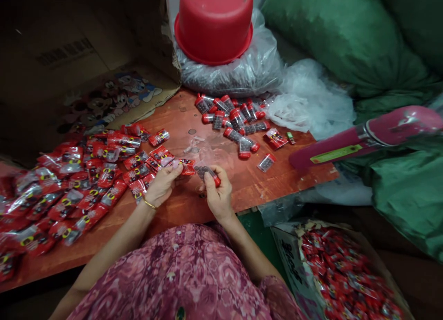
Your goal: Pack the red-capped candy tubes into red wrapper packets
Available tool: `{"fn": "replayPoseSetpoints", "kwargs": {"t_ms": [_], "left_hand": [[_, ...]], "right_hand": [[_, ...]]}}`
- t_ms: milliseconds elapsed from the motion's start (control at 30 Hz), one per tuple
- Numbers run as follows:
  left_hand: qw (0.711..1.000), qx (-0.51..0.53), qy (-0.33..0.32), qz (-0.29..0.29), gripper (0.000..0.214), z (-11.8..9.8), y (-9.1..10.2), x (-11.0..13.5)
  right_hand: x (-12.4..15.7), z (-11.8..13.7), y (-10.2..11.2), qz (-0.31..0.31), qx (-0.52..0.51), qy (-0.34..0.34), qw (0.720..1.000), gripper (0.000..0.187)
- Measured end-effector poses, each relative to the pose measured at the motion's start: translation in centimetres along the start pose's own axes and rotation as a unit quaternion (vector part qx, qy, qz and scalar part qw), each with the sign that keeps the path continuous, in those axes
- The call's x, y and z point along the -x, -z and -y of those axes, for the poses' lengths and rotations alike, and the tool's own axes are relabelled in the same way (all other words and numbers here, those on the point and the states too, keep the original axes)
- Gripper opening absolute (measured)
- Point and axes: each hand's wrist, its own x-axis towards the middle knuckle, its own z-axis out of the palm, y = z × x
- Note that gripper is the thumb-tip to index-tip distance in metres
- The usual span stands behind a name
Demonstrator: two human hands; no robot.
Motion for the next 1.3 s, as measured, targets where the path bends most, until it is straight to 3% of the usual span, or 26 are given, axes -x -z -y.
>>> {"fn": "replayPoseSetpoints", "kwargs": {"t_ms": [300, 500, 633, 800, 900, 967, 1133, 1300], "left_hand": [[0.992, -0.074, -0.096, -0.03, 0.033, 0.5, 0.3, -0.1], [0.993, -0.078, -0.089, -0.032, 0.036, 0.8, 0.2, 0.2], [0.998, -0.015, -0.06, -0.032, 0.039, 0.6, -0.5, 0.7], [0.99, 0.122, -0.038, -0.053, 0.043, 0.9, -2.1, 1.1], [0.986, 0.151, -0.042, -0.057, 0.042, 1.5, -2.7, 0.9], [0.986, 0.155, -0.033, -0.052, 0.041, 1.6, -2.6, 0.6], [0.984, 0.174, -0.014, -0.047, 0.032, 0.5, -1.2, 0.1], [0.989, 0.147, 0.006, 0.009, 0.037, 0.5, -0.7, 0.4]], "right_hand": [[-0.1, -0.1, 0.6, 0.039, 0.052, -0.063, 0.996, 0.024], [-0.6, -0.3, 0.9, 0.09, 0.026, -0.102, 0.99, 0.026], [-0.7, -0.7, 0.5, 0.085, -0.02, -0.134, 0.987, 0.03], [-0.7, -1.3, -0.5, 0.093, -0.008, -0.102, 0.99, 0.028], [-0.4, -1.9, -1.1, 0.085, 0.029, -0.088, 0.992, 0.027], [-0.4, -2.2, -1.2, 0.088, 0.018, -0.094, 0.991, 0.03], [-0.9, -1.8, -0.7, 0.175, -0.064, -0.1, 0.977, 0.042], [-1.5, -1.6, -0.2, 0.167, -0.016, -0.053, 0.984, 0.036]]}}
